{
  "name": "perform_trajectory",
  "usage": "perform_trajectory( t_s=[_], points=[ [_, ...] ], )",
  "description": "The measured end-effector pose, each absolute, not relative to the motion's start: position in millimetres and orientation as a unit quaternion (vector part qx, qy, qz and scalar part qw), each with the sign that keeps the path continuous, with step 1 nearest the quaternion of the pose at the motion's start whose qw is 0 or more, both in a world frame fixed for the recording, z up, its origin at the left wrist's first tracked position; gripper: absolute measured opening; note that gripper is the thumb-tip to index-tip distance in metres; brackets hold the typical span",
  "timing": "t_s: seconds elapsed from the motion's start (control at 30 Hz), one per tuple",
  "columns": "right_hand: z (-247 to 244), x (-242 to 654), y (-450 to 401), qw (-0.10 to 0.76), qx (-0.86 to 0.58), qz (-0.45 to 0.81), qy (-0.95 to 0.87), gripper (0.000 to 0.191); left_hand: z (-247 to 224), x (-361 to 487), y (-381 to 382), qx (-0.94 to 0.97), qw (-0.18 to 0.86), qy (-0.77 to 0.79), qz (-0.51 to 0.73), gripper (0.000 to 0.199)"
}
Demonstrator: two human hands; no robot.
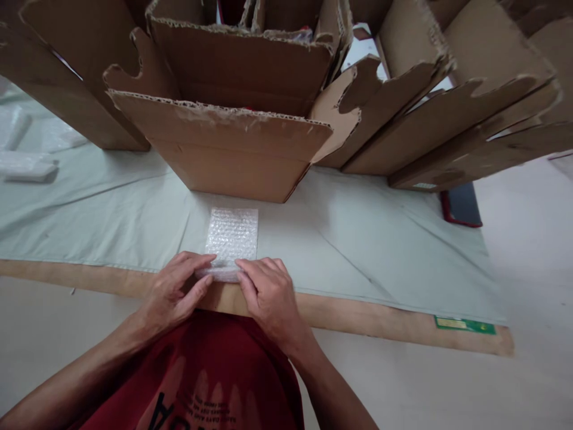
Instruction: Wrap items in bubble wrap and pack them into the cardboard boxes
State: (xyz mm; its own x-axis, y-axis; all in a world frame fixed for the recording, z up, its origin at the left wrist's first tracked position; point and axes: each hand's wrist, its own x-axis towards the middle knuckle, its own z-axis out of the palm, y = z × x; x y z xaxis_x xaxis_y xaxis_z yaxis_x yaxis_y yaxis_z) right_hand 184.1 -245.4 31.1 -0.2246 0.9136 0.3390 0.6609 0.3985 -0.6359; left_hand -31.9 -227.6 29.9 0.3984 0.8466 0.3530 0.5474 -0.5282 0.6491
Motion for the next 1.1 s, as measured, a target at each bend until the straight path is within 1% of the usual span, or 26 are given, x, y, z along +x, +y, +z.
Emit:
perform_trajectory(
  t_s=[0.07,0.17,0.23,0.3,0.4,0.47,0.6,0.73,0.8,0.9,1.0,1.1],
  points=[
    [29,184,-239,0.365,-0.532,0.167,-0.746,0.017,28,-29,-223,0.794,0.210,0.459,0.339,0.027],
    [29,184,-240,0.375,-0.550,0.094,-0.740,0.020,25,-24,-216,0.791,0.188,0.476,0.335,0.025],
    [31,186,-245,0.358,-0.545,0.055,-0.757,0.021,24,-22,-213,0.793,0.187,0.480,0.326,0.024],
    [32,188,-251,0.322,-0.532,0.049,-0.781,0.021,22,-21,-211,0.791,0.185,0.488,0.320,0.025],
    [29,190,-251,0.278,-0.513,0.060,-0.810,0.022,22,-23,-212,0.790,0.156,0.493,0.329,0.025],
    [29,191,-246,0.282,-0.503,0.068,-0.814,0.023,23,-26,-213,0.797,0.147,0.476,0.341,0.026],
    [36,195,-239,0.322,-0.484,0.133,-0.803,0.020,29,-35,-220,0.815,0.195,0.421,0.348,0.030],
    [38,195,-239,0.322,-0.485,0.195,-0.789,0.018,30,-39,-222,0.808,0.233,0.417,0.345,0.030],
    [35,194,-240,0.319,-0.515,0.168,-0.778,0.019,27,-37,-218,0.806,0.221,0.427,0.346,0.029],
    [32,192,-241,0.318,-0.559,0.085,-0.761,0.022,20,-32,-209,0.806,0.172,0.453,0.339,0.025],
    [31,191,-243,0.294,-0.548,0.050,-0.781,0.024,16,-27,-200,0.799,0.135,0.484,0.329,0.023],
    [30,189,-243,0.271,-0.525,0.046,-0.806,0.024,17,-26,-198,0.785,0.134,0.500,0.339,0.024]
  ],
)
